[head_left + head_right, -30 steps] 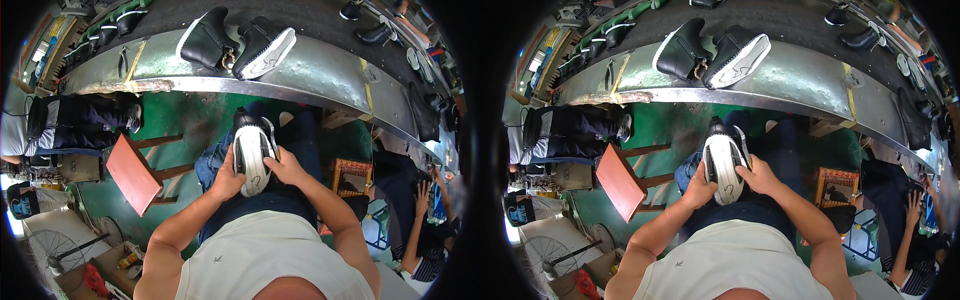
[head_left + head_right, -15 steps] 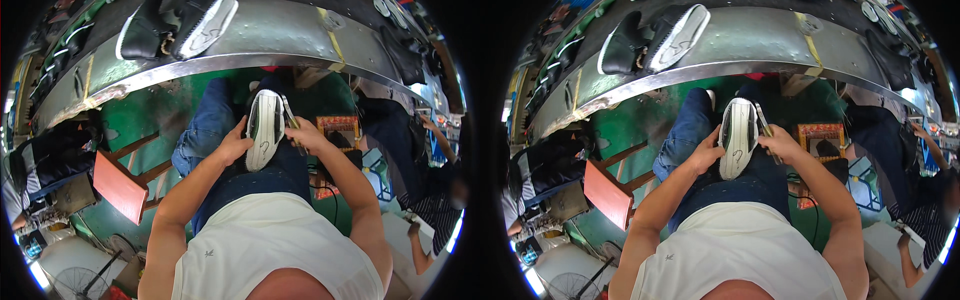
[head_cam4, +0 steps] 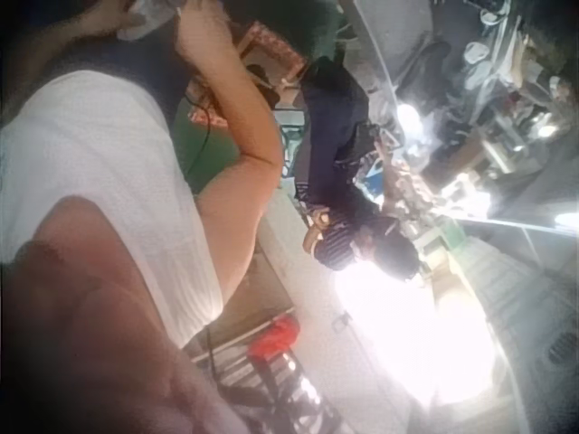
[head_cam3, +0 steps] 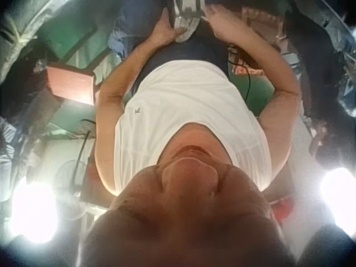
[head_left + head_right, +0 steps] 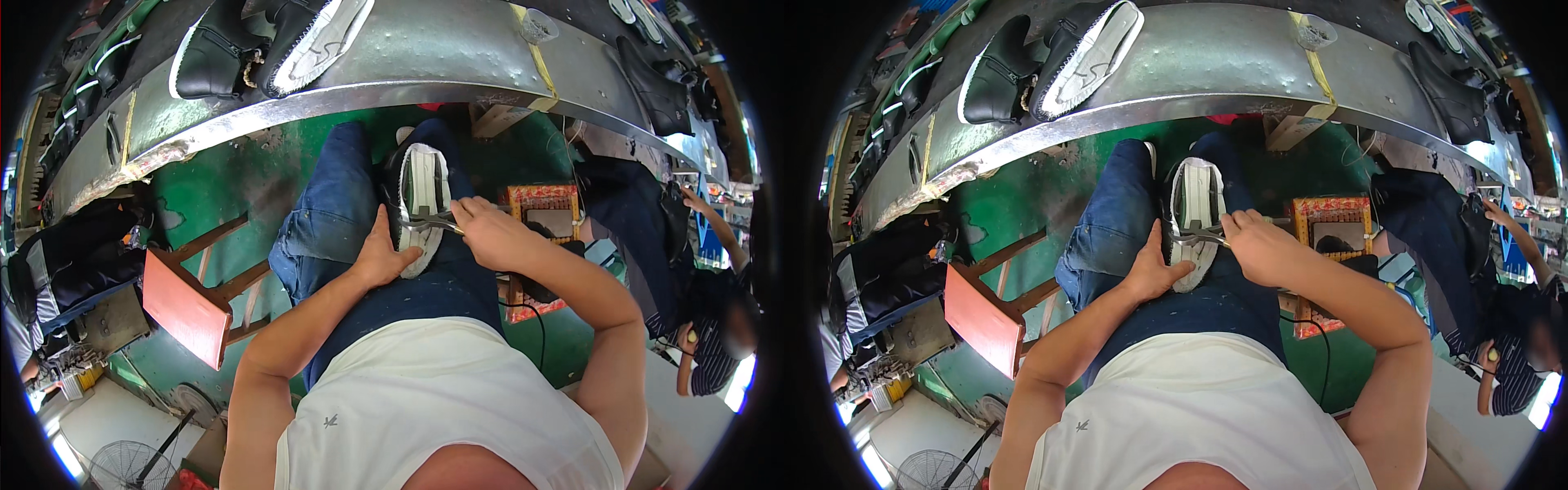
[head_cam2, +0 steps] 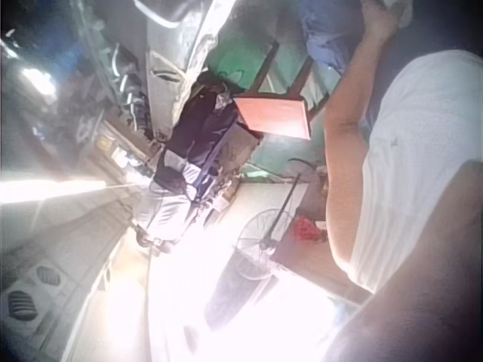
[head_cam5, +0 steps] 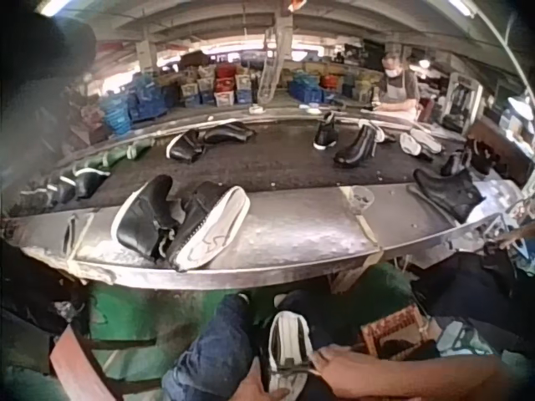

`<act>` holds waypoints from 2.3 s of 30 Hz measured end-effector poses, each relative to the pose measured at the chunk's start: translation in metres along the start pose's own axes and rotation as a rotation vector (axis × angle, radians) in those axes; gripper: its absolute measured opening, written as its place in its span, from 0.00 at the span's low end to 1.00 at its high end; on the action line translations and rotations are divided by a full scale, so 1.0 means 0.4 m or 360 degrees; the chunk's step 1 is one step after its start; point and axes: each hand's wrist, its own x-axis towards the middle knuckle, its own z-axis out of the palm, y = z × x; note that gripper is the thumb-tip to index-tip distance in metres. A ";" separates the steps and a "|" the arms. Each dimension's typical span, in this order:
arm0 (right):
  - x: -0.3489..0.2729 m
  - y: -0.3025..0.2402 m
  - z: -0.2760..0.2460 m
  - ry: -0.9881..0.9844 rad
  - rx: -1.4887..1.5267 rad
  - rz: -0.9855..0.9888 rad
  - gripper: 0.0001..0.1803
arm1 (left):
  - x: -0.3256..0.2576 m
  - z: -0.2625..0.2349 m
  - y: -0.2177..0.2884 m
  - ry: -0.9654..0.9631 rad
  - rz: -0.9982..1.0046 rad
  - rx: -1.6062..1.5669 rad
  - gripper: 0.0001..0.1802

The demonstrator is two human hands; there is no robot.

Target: Manually assemble and finish shoe components using hand tools on a factory production line.

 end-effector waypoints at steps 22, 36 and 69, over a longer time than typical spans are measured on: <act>0.027 -0.046 0.164 0.0140 0.0381 0.0387 0.12 | 0.130 0.057 -0.049 0.0797 -0.0127 -0.0281 0.34; 0.081 0.096 0.130 0.0136 0.0050 0.0384 0.13 | 0.108 0.086 -0.086 0.0838 0.0524 0.0213 0.32; -0.052 0.104 0.132 -0.0046 0.1351 0.0753 0.26 | 0.014 -0.027 0.048 -0.0043 -0.0032 0.0208 0.62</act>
